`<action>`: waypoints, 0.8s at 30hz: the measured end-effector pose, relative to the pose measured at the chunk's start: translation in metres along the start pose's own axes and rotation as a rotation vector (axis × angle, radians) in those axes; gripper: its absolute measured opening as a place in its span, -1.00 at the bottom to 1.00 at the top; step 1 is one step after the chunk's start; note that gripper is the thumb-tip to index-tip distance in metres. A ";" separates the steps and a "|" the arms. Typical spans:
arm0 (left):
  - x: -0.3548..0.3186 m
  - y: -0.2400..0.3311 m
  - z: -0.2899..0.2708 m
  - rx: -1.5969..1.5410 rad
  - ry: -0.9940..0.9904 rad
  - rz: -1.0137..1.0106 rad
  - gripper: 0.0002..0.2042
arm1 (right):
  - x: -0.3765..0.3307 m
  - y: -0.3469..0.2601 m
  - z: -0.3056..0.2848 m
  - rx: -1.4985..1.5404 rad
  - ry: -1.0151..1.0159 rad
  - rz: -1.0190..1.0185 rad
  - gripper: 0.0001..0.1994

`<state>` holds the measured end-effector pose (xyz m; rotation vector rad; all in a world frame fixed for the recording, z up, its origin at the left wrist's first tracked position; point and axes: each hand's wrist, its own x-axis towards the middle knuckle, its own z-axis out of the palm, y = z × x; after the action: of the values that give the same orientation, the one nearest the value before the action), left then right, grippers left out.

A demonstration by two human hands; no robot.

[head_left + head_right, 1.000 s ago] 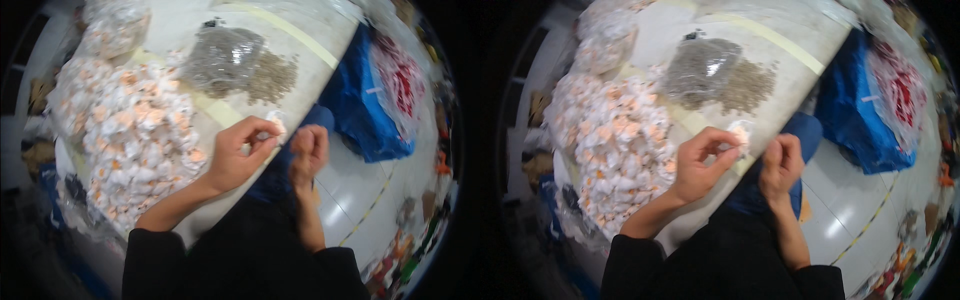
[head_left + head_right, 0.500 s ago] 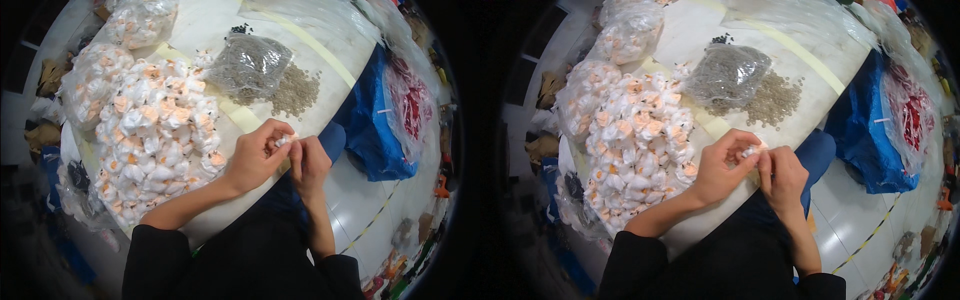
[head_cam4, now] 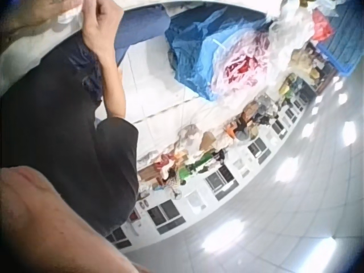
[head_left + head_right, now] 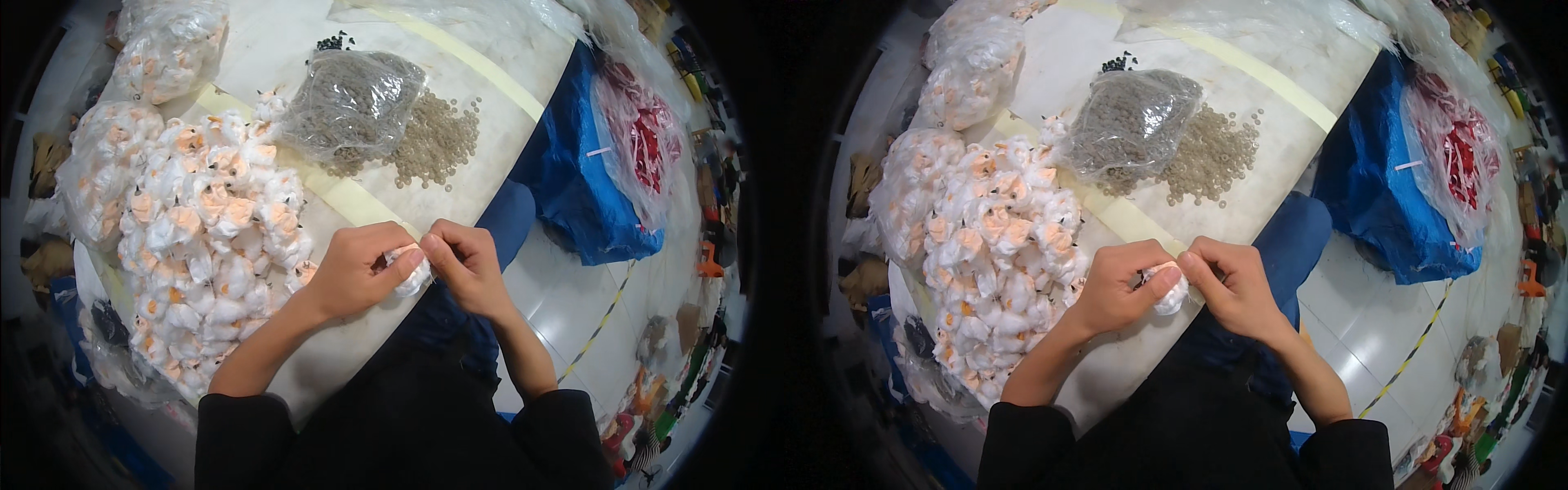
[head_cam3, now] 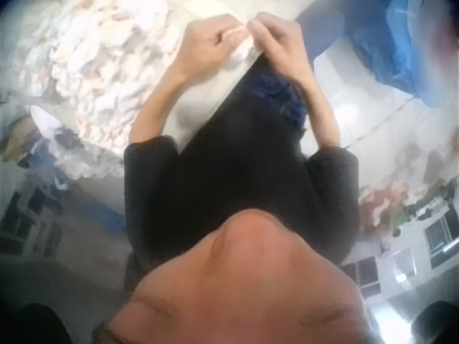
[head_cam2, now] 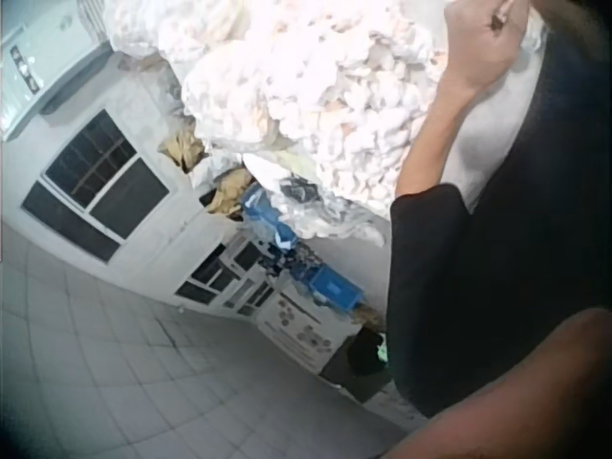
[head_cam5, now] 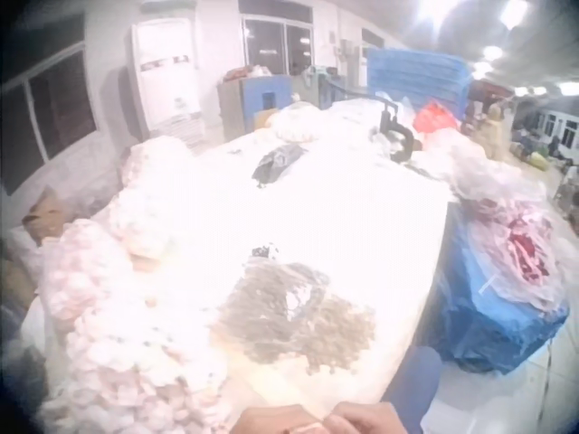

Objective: The person sits on the floor and assembles small white fluffy items by inserting small round pieces into them. The person repeatedly picks up a fluffy item, inserts a round piece, and places the finished item into a green crate.

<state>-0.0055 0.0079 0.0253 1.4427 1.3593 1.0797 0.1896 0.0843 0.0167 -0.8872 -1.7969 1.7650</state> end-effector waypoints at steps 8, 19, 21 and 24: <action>0.002 -0.006 0.004 -0.173 0.022 -0.141 -0.77 | 0.004 0.007 0.010 -0.286 0.147 -0.286 -0.83; 0.001 -0.006 -0.002 -0.275 -0.108 -0.146 -0.79 | 0.003 0.008 0.010 -0.265 0.148 -0.326 -0.84; 0.001 -0.009 -0.001 -0.244 -0.055 -0.119 -0.81 | 0.004 0.010 0.014 -0.287 0.177 -0.364 -0.83; 0.001 -0.012 -0.001 -0.185 0.008 -0.076 -0.83 | 0.005 0.011 0.017 -0.230 0.180 -0.293 -0.83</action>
<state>-0.0092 0.0098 0.0138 1.2443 1.2740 1.1313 0.1748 0.0759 0.0038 -0.7921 -1.9231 1.2767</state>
